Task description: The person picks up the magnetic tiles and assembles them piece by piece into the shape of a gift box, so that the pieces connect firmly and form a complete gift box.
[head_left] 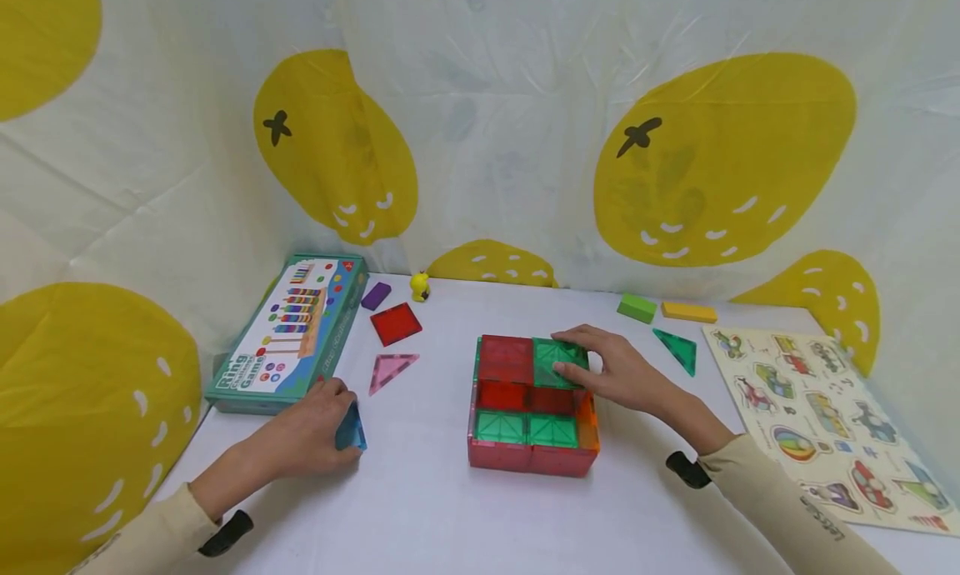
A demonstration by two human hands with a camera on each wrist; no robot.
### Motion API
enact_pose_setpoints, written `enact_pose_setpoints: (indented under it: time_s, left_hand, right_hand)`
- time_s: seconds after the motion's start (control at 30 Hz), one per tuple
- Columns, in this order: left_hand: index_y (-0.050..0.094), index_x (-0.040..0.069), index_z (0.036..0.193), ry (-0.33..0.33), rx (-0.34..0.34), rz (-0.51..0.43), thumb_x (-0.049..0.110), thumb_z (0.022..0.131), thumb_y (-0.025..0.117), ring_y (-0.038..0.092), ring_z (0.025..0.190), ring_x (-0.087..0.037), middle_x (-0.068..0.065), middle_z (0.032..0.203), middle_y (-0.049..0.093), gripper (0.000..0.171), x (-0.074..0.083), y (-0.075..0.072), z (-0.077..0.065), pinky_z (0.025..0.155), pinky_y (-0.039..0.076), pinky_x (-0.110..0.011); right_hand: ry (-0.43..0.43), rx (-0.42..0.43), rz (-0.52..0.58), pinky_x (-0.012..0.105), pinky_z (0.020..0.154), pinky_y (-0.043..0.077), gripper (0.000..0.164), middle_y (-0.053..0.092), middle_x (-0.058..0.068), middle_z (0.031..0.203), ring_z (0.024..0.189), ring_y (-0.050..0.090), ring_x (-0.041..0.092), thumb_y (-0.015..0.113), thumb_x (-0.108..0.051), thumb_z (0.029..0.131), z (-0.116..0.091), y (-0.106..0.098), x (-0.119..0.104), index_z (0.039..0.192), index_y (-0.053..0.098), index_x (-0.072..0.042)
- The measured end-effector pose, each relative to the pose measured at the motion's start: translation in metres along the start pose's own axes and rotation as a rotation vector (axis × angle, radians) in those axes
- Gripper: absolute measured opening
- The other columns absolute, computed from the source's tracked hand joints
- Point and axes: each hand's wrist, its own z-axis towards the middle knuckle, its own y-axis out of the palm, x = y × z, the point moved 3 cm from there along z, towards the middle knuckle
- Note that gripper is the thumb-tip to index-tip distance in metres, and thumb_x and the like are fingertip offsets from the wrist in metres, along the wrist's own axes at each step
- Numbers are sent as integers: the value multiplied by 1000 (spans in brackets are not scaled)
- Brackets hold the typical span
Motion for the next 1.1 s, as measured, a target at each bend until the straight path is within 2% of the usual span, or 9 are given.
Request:
enact_pose_setpoints:
  time_s: [0.2, 0.4, 0.7, 0.8, 1.0, 1.1]
  left_hand:
    - [66, -3, 130, 25, 30, 18, 44, 76, 91, 58, 105, -27, -14, 121, 61, 76, 3, 1, 3, 90, 60, -50]
    - [65, -1, 134, 88, 70, -15, 46, 74, 93, 58, 108, -26, -13, 126, 62, 81, 18, -4, 8, 90, 60, -48]
    - [66, 8, 136, 225, 132, -92, 44, 76, 92, 57, 120, -25, -9, 134, 60, 75, 53, -24, 22, 91, 60, -47]
    - [65, 9, 136, 272, 129, -101, 44, 78, 90, 54, 125, -25, -10, 139, 57, 72, 65, -33, 25, 93, 59, -47]
    - [64, 14, 138, 332, 112, -129, 44, 79, 88, 53, 120, -17, -2, 135, 57, 71, 89, -46, 32, 92, 60, -39]
    - [63, 14, 139, 358, 112, -147, 45, 80, 87, 51, 122, -16, -1, 136, 57, 70, 101, -49, 37, 91, 60, -37]
  right_hand:
    - [26, 38, 43, 54, 99, 55, 41, 68, 7, 134, 122, 62, 30, 68, -29, 106, 1, 3, 5, 140, 67, -6]
    - [88, 59, 74, 54, 100, 54, 38, 68, 7, 134, 124, 61, 30, 67, -31, 107, -1, 4, 8, 137, 68, -8]
    - [93, 64, 90, 55, 101, 54, 38, 68, 6, 134, 123, 61, 30, 67, -31, 107, -2, 7, 6, 137, 68, -9]
    - [97, 62, 95, 53, 101, 54, 38, 68, 4, 134, 124, 61, 28, 67, -32, 106, 0, 8, 6, 138, 68, -11]
    - [95, 66, 95, 52, 101, 54, 38, 67, 4, 135, 124, 61, 27, 67, -32, 106, 0, 9, 5, 138, 68, -12]
    - [94, 72, 86, 53, 101, 54, 38, 67, 4, 136, 124, 61, 28, 67, -32, 107, -1, 9, 6, 139, 67, -11]
